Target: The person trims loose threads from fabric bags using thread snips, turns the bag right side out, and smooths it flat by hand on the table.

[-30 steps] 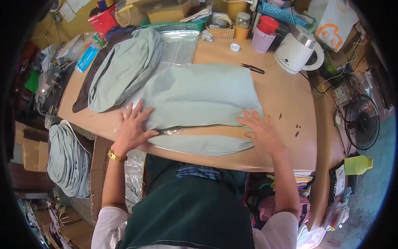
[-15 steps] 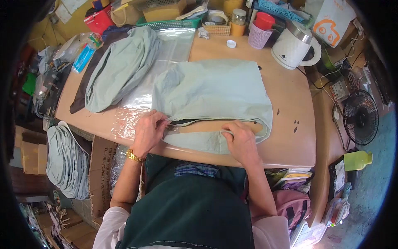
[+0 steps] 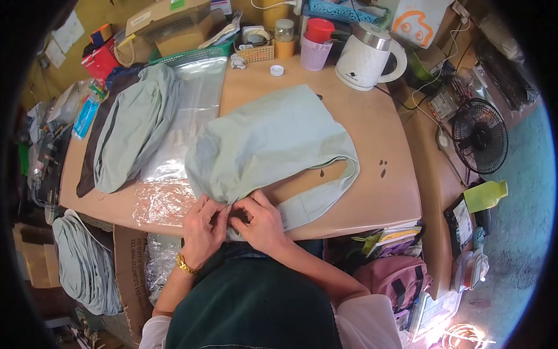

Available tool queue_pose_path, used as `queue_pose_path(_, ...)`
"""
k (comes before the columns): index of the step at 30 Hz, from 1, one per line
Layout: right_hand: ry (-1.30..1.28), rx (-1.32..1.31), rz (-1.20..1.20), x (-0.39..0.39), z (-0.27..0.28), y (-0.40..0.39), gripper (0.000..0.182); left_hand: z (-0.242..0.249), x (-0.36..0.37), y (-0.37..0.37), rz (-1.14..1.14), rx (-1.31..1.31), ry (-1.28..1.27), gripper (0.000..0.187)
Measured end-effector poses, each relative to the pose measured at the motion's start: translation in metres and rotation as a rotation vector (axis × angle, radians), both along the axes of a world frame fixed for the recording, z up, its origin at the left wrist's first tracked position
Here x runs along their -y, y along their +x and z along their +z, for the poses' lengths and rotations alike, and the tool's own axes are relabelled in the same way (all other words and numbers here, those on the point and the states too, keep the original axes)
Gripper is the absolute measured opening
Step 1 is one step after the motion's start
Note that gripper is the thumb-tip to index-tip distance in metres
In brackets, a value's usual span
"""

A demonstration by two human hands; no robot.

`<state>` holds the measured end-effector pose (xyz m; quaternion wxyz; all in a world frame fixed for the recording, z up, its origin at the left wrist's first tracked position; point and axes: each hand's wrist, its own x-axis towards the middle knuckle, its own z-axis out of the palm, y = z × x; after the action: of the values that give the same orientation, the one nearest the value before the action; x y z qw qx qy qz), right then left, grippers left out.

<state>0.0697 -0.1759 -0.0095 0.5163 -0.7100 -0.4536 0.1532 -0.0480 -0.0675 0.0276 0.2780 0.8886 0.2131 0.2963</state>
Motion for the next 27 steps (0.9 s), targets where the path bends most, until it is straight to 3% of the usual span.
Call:
queue_pose_path(7, 0.155, -0.275, 0.047, -0.002, -0.028, -0.008, 0.026, -0.001, 0.001, 0.003, -0.026, 0.084, 0.036, 0.009)
queue_pose_path(9, 0.132, -0.558, 0.086, -0.001, -0.024, -0.010, 0.024, 0.001, 0.002, 0.002, -0.029, 0.080, 0.027, 0.009)
queue_pose_path(12, 0.005, -0.383, 0.087, 0.001, -0.020, -0.008, 0.025, 0.000, 0.003, 0.000, -0.034, 0.085, 0.012, 0.009)
queue_pose_path(19, 0.088, -0.446, 0.120, 0.002, -0.024, -0.012, 0.020, 0.002, 0.003, -0.003, -0.033, 0.054, -0.042, 0.010)
queue_pose_path(22, 0.085, -0.357, 0.102, 0.005, -0.011, -0.010, 0.013, 0.003, 0.003, -0.003, -0.032, 0.066, -0.075, 0.017)
queue_pose_path(24, 0.034, -0.102, 0.070, 0.007, -0.005, -0.006, 0.009, 0.004, 0.000, -0.010, -0.042, -0.023, -0.105, 0.021)
queue_pose_path(27, 0.175, -0.020, 0.036, 0.002, -0.011, -0.006, 0.008, 0.002, -0.006, -0.017, -0.080, -0.168, -0.148, 0.029)
